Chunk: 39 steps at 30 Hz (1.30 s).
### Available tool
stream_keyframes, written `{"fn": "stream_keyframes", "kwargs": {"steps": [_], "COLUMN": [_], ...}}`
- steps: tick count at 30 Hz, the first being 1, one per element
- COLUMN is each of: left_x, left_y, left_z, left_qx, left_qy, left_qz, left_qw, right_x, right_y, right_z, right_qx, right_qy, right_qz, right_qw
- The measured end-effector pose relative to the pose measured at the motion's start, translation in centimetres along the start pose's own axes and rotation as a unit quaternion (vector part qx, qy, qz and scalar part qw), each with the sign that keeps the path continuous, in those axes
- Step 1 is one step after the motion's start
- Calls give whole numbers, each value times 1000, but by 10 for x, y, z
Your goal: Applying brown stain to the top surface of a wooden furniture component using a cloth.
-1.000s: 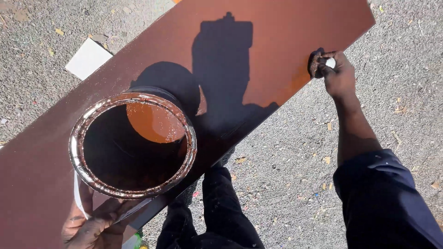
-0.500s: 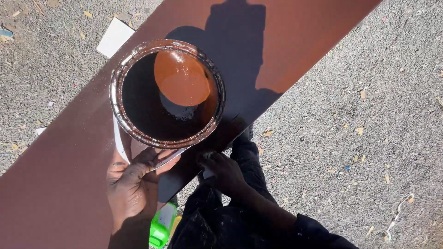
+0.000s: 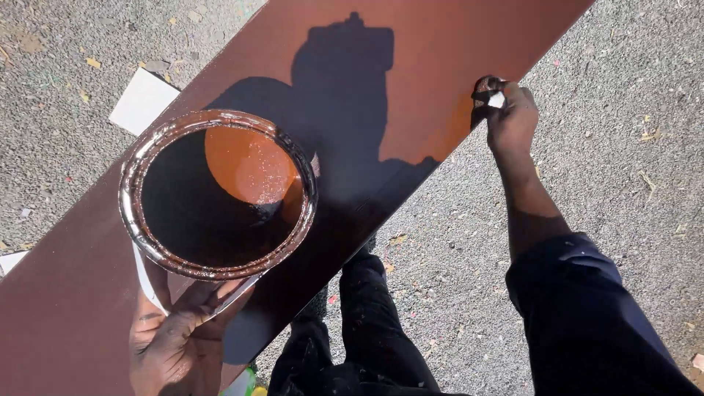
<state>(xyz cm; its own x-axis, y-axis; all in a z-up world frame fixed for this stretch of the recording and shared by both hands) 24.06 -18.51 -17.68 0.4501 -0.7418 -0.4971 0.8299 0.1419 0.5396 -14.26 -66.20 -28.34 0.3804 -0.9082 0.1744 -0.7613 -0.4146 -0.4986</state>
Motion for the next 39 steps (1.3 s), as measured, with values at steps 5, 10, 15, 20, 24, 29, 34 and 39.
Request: {"fn": "stream_keyframes", "kwargs": {"steps": [5, 10, 15, 20, 24, 29, 34, 39], "left_x": [9, 7, -7, -13, -16, -8, 4, -11], "left_y": [15, 7, 15, 13, 24, 14, -3, -1], "left_z": [113, 60, 74, 52, 97, 79, 48, 71], "left_qx": [182, 11, 116, 89, 93, -9, -162, -115], "left_qy": [242, -72, 86, 93, 171, -47, -110, -37], "left_qz": [-58, 36, 18, 17, -31, 56, 3, 59], "left_qw": [951, 997, 989, 992, 980, 997, 981, 991], "right_x": [50, -47, -230, -338, -261, -101, 56, 41], "right_y": [15, -71, -222, -301, -259, -106, 7, -19], "right_z": [-16, 22, 88, 118, 90, 55, -16, 9], "right_qx": [86, 117, 44, 97, 10, -38, 24, 116], "right_qy": [-90, -88, -243, -280, -172, -59, -6, -93], "right_qz": [121, 142, 138, -98, -57, 40, 56, 166], "right_qw": [985, 979, 959, 950, 983, 997, 998, 975]}}
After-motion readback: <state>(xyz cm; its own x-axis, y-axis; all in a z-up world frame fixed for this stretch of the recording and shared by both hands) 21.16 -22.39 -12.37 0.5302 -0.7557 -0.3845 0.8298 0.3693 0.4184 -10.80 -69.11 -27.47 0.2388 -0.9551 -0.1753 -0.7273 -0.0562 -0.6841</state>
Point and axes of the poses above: each hand's wrist, its own x-axis towards the middle knuckle, its own z-axis out of the palm, y = z × x, the point moved 6 cm from there along x, towards the middle knuckle, and after that the axes turned 4 degrees about -y, right-handed, at the moved point
